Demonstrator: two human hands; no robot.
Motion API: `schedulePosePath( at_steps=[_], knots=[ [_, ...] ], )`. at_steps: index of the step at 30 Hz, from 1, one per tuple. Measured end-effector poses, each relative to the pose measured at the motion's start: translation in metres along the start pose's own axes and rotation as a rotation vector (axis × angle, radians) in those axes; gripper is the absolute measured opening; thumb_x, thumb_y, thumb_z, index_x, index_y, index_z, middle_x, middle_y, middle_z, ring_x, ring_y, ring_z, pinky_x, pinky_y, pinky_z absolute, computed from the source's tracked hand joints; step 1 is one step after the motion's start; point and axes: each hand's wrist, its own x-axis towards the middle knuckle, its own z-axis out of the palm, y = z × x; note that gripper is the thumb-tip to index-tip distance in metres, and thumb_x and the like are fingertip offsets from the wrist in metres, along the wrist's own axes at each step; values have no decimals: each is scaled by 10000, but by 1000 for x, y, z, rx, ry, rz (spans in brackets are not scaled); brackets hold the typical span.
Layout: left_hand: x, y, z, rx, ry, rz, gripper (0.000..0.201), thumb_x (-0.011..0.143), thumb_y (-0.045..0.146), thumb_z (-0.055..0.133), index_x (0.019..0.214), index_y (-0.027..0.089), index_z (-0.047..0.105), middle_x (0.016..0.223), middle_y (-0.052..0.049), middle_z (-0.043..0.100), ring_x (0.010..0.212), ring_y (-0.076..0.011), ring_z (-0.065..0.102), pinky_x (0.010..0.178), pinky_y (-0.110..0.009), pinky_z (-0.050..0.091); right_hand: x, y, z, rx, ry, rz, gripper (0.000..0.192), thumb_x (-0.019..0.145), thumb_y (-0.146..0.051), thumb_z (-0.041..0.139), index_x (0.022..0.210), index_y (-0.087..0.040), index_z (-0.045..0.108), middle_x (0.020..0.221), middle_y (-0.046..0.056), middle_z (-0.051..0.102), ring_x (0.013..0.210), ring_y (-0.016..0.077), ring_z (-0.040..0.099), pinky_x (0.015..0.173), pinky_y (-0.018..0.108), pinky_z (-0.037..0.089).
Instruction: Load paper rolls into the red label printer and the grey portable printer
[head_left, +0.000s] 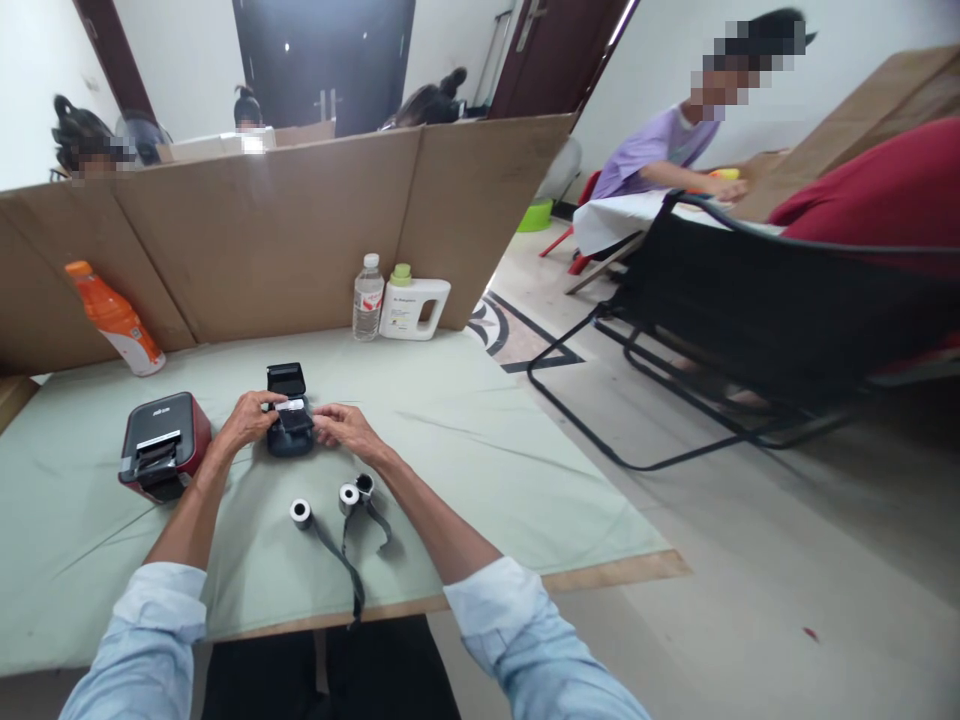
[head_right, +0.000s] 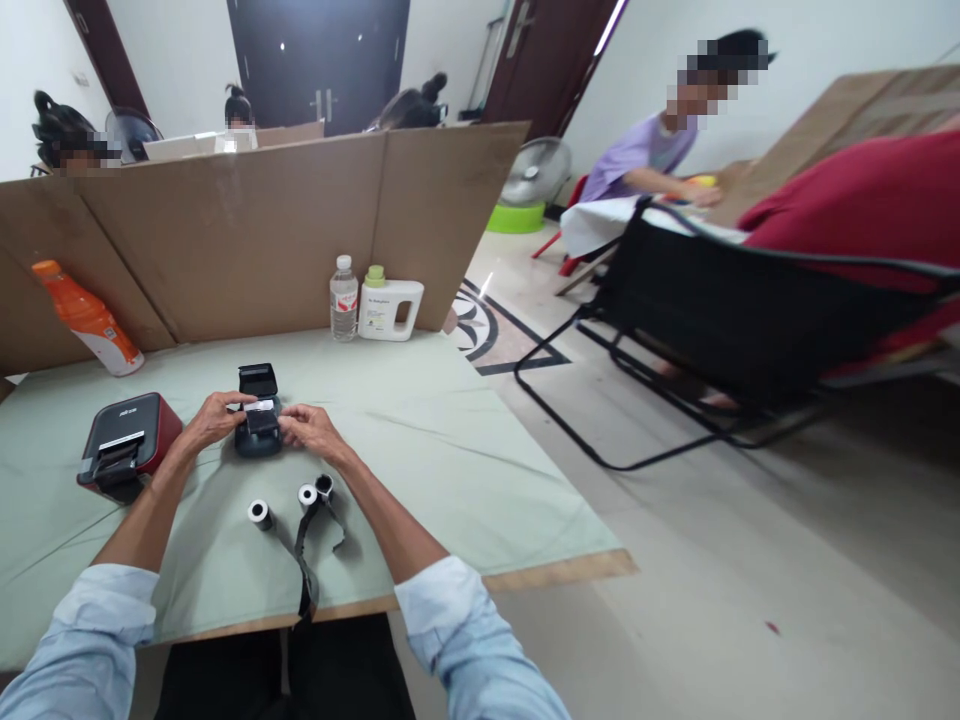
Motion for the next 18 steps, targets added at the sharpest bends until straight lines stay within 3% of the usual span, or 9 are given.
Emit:
schedulePosePath(
  at_steps=[9,18],
  knots=[
    [-2,0,3,-75,6,42,438,712,85,605,1068,196,834,1136,-69,810,1054,-243,747,974,-325,556,1,18,3,-31,-18,-100,380,775,-490,748,964,-160,745,714,-2,693,633,133,640,557,229,500],
    [0,6,1,-202,16,-173,421,630,88,637,983,176,850,1030,-49,830,1025,-262,755,978,-321,549,-1,20,2,-47,-43,-94,399,803,-475,750,1047,-160,746,781,2,716,660,139,641,646,265,536]
  ],
)
